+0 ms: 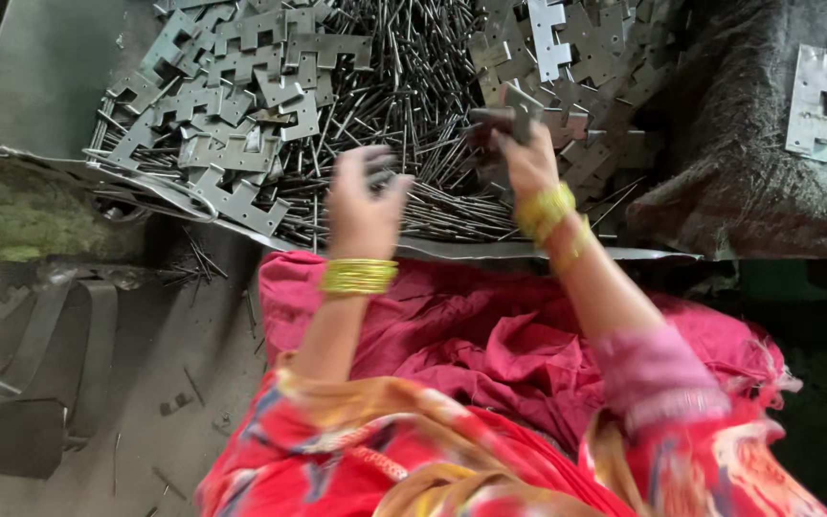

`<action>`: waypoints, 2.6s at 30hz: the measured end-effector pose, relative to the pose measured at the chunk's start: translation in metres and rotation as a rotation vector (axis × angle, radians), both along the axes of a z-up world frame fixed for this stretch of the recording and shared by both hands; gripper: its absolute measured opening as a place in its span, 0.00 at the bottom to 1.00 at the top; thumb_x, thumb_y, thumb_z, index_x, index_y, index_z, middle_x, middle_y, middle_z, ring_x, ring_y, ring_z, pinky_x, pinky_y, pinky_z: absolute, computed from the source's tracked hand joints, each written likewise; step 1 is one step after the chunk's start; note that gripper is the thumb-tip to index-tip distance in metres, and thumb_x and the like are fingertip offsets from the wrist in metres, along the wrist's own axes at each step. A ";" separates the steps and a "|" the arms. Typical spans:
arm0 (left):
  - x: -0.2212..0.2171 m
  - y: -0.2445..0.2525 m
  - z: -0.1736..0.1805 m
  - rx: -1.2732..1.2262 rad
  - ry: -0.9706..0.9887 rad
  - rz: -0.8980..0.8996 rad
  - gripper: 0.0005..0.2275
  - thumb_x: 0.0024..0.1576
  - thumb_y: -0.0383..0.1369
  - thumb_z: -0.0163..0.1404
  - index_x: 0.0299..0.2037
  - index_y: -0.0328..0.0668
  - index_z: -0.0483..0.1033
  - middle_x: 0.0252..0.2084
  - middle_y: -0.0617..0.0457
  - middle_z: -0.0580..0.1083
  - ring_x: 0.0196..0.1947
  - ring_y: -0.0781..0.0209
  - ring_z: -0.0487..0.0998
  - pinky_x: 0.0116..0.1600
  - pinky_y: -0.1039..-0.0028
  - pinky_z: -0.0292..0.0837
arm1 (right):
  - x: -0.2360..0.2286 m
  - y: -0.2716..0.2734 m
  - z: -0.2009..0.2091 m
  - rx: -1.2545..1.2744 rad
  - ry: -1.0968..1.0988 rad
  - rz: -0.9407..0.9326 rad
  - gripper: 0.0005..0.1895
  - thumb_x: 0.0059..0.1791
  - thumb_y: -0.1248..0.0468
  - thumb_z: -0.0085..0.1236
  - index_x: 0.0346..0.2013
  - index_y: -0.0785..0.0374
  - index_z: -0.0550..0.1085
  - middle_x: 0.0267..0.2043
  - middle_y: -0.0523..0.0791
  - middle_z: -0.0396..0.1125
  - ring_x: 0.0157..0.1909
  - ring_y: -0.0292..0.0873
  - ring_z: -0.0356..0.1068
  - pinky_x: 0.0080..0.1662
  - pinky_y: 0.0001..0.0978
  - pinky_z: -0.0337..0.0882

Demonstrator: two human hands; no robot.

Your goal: The person inserts metal rods into small metal brackets and places the assembled units into a large bin. The task is performed repeatedly by hand, handling the components one at a time.

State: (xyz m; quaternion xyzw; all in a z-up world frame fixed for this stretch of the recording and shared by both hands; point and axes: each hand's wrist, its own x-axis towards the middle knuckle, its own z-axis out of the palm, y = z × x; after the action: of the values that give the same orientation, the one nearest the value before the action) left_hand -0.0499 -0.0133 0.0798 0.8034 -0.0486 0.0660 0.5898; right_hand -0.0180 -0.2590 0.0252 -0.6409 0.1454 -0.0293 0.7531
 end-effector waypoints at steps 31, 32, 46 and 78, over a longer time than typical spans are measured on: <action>0.130 -0.070 -0.069 0.434 -0.140 -0.081 0.10 0.47 0.33 0.67 0.34 0.39 0.82 0.36 0.44 0.79 0.38 0.45 0.80 0.45 0.60 0.73 | -0.015 -0.097 -0.023 -0.851 0.002 0.201 0.08 0.48 0.67 0.62 0.41 0.63 0.82 0.36 0.48 0.76 0.37 0.47 0.75 0.41 0.40 0.73; 0.122 -0.038 -0.054 0.256 -0.061 -0.028 0.12 0.48 0.29 0.64 0.40 0.37 0.81 0.43 0.46 0.80 0.39 0.52 0.83 0.46 0.66 0.77 | -0.008 -0.078 -0.035 -0.884 -0.071 0.307 0.09 0.47 0.69 0.60 0.40 0.63 0.82 0.38 0.50 0.75 0.40 0.50 0.76 0.44 0.42 0.73; 0.019 0.098 -0.055 0.524 -0.005 0.451 0.21 0.46 0.32 0.69 0.44 0.29 0.74 0.35 0.37 0.79 0.35 0.38 0.80 0.41 0.53 0.72 | 0.005 -0.046 0.088 -1.808 -0.494 0.525 0.03 0.48 0.63 0.60 0.35 0.58 0.77 0.47 0.48 0.69 0.48 0.50 0.72 0.45 0.44 0.75; 0.005 -0.133 -0.062 0.222 -0.225 0.002 0.22 0.51 0.35 0.65 0.51 0.27 0.77 0.46 0.31 0.75 0.44 0.34 0.76 0.48 0.55 0.69 | -0.044 -0.018 -0.030 0.712 0.080 -0.143 0.17 0.54 0.57 0.58 0.54 0.61 0.76 0.50 0.46 0.75 0.51 0.47 0.73 0.55 0.47 0.76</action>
State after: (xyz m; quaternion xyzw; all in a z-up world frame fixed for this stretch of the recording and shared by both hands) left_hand -0.0447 -0.1467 0.0173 0.8512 -0.1206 0.1504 0.4882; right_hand -0.0621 -0.2774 -0.0046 -0.3276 0.2204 -0.0045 0.9187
